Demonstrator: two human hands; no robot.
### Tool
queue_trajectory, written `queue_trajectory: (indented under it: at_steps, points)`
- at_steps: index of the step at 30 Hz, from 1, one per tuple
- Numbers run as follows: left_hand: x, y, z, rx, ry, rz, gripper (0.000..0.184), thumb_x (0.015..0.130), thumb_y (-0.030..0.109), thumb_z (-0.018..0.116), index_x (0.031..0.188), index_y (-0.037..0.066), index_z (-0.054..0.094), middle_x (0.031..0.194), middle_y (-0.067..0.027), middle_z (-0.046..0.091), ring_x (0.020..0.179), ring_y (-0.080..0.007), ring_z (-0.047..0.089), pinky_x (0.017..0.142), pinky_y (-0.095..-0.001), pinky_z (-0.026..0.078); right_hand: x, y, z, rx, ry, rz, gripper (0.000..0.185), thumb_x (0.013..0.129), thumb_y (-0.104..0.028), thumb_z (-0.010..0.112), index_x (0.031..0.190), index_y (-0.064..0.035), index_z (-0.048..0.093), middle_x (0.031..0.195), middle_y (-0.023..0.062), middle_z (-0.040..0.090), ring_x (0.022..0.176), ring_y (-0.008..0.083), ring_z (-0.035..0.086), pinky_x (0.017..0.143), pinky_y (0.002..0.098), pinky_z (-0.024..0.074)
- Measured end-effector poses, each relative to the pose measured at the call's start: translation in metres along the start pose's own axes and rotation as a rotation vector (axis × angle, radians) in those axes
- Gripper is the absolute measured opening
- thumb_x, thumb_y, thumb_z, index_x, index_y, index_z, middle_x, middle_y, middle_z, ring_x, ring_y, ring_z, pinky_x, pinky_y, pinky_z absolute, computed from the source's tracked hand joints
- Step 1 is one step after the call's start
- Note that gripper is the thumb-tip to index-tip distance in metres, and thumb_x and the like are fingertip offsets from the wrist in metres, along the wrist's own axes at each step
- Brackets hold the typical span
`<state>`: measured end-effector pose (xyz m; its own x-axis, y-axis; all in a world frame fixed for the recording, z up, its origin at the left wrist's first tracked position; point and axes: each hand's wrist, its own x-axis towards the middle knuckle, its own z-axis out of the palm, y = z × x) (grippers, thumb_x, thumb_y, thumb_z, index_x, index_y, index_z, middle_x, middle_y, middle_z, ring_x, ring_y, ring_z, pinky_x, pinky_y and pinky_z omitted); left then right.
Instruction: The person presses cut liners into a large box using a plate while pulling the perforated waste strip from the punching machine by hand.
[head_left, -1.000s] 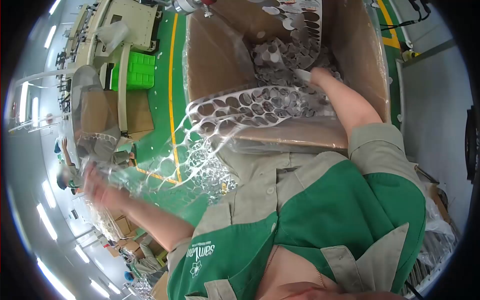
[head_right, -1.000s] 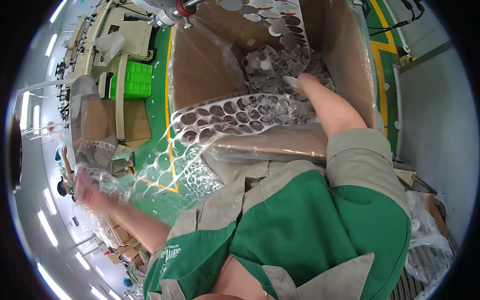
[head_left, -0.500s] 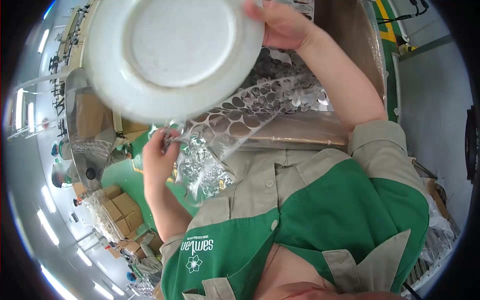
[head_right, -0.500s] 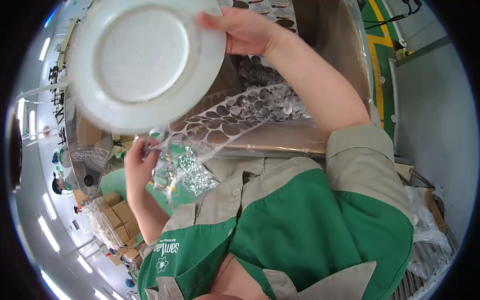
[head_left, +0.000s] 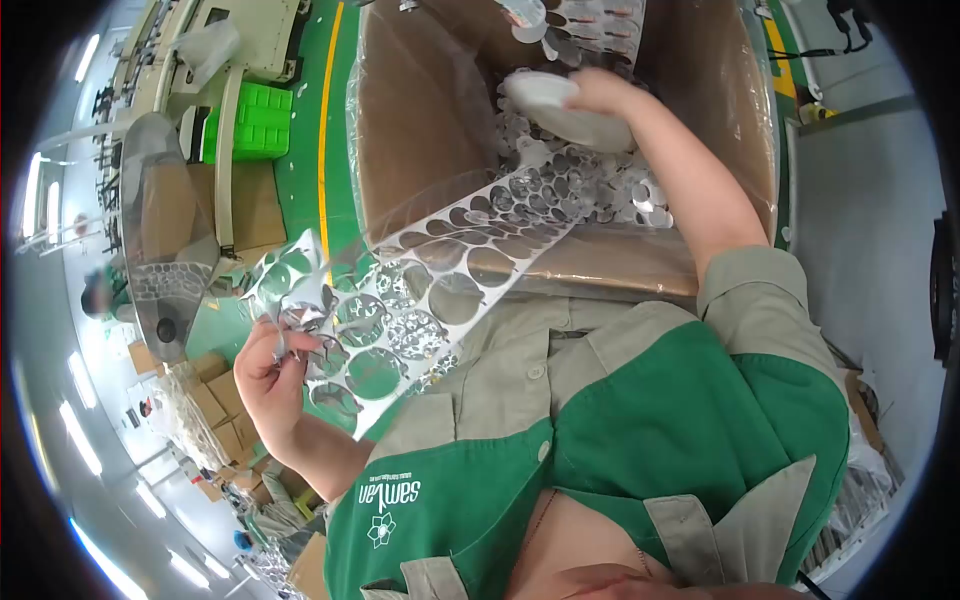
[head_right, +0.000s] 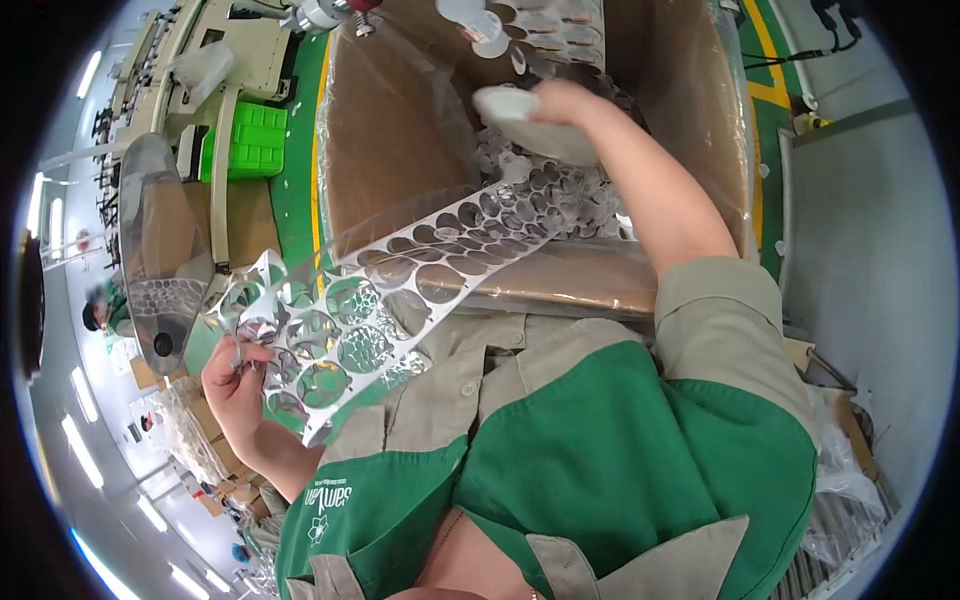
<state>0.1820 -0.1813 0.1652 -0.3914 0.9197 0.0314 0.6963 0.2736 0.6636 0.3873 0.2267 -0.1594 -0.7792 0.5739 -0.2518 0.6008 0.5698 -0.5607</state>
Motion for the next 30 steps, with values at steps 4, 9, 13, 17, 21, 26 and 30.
queue_trajectory:
  at_steps: [4, 9, 13, 17, 21, 26, 30]
  points:
    - [0.003, 0.033, -0.003, -0.087, 0.025, 0.213, 0.021, 0.048, 0.001, 0.05, 0.063, -0.001, 0.065, 0.086, -0.0193, 0.062, 0.089, -0.0295, 0.058, 0.081, -0.0314, 0.04, -0.034, -0.113, -0.079, 1.372, -0.02, -0.315, 0.045, 0.086, -0.034, 0.058, 0.118, -0.0029, 0.052, 0.109, 0.009, 0.06, 0.098, 0.0195, 0.059, 0.086, 0.0326, 0.0456]
    - [-0.039, 0.014, -0.032, 0.076, 0.503, 0.227, 0.019, 0.067, 0.017, 0.059, 0.083, 0.008, 0.064, 0.091, -0.0118, 0.061, 0.089, -0.0347, 0.058, 0.078, -0.0456, 0.046, -0.014, -0.047, 0.053, 1.484, -0.436, 0.041, 0.051, 0.084, -0.039, 0.058, 0.121, -0.0049, 0.05, 0.116, 0.0087, 0.057, 0.103, 0.0205, 0.057, 0.092, 0.0379, 0.0427]
    - [-0.064, -0.046, -0.077, -0.494, 0.53, 0.291, 0.026, 0.083, 0.02, 0.056, 0.103, 0.003, 0.058, 0.11, -0.0201, 0.057, 0.101, -0.0315, 0.056, 0.081, -0.0437, 0.049, -0.039, 0.084, 0.158, -0.126, 0.015, 0.398, 0.028, 0.072, -0.017, 0.06, 0.096, -0.0054, 0.066, 0.103, 0.0159, 0.062, 0.094, 0.0311, 0.06, 0.08, 0.0401, 0.0477]
    - [-0.035, -0.102, -0.062, -0.441, 0.631, -0.367, 0.023, 0.087, 0.013, 0.052, 0.106, 0.001, 0.057, 0.101, -0.0118, 0.06, 0.086, -0.0183, 0.059, 0.073, -0.0299, 0.047, -0.032, 0.108, 0.116, -0.157, -0.185, 0.417, 0.033, 0.072, -0.027, 0.068, 0.098, -0.007, 0.065, 0.098, 0.0149, 0.063, 0.092, 0.0309, 0.061, 0.08, 0.0396, 0.0477]
    - [0.004, -0.113, -0.017, -0.348, 0.382, -0.857, 0.026, 0.087, 0.017, 0.054, 0.108, 0.002, 0.059, 0.079, -0.0005, 0.062, 0.055, -0.0056, 0.051, 0.044, -0.0197, 0.036, -0.002, 0.033, 0.057, -0.099, -0.161, 0.199, 0.036, 0.07, -0.03, 0.069, 0.097, -0.0064, 0.065, 0.097, 0.0143, 0.064, 0.089, 0.0293, 0.061, 0.078, 0.0387, 0.0477]
    - [0.027, -0.068, 0.046, -0.576, 0.104, -0.126, 0.029, 0.089, 0.021, 0.049, 0.105, -0.002, 0.056, 0.092, -0.0087, 0.061, 0.082, -0.0139, 0.058, 0.068, -0.0252, 0.046, -0.015, -0.099, -0.051, 0.787, 0.17, -0.25, 0.037, 0.079, -0.032, 0.063, 0.104, -0.0054, 0.063, 0.094, 0.0098, 0.065, 0.085, 0.0175, 0.061, 0.076, 0.0323, 0.0465]
    - [0.049, -0.108, 0.041, -1.406, 0.057, -0.553, 0.018, 0.09, 0.016, 0.049, 0.099, 0.003, 0.056, 0.09, -0.0102, 0.062, 0.075, -0.0168, 0.062, 0.058, -0.0257, 0.053, -0.045, -0.135, -0.082, 1.857, -0.208, -0.649, 0.049, 0.087, -0.034, 0.056, 0.125, -0.0054, 0.045, 0.12, 0.0083, 0.054, 0.108, 0.0181, 0.054, 0.095, 0.033, 0.0405]
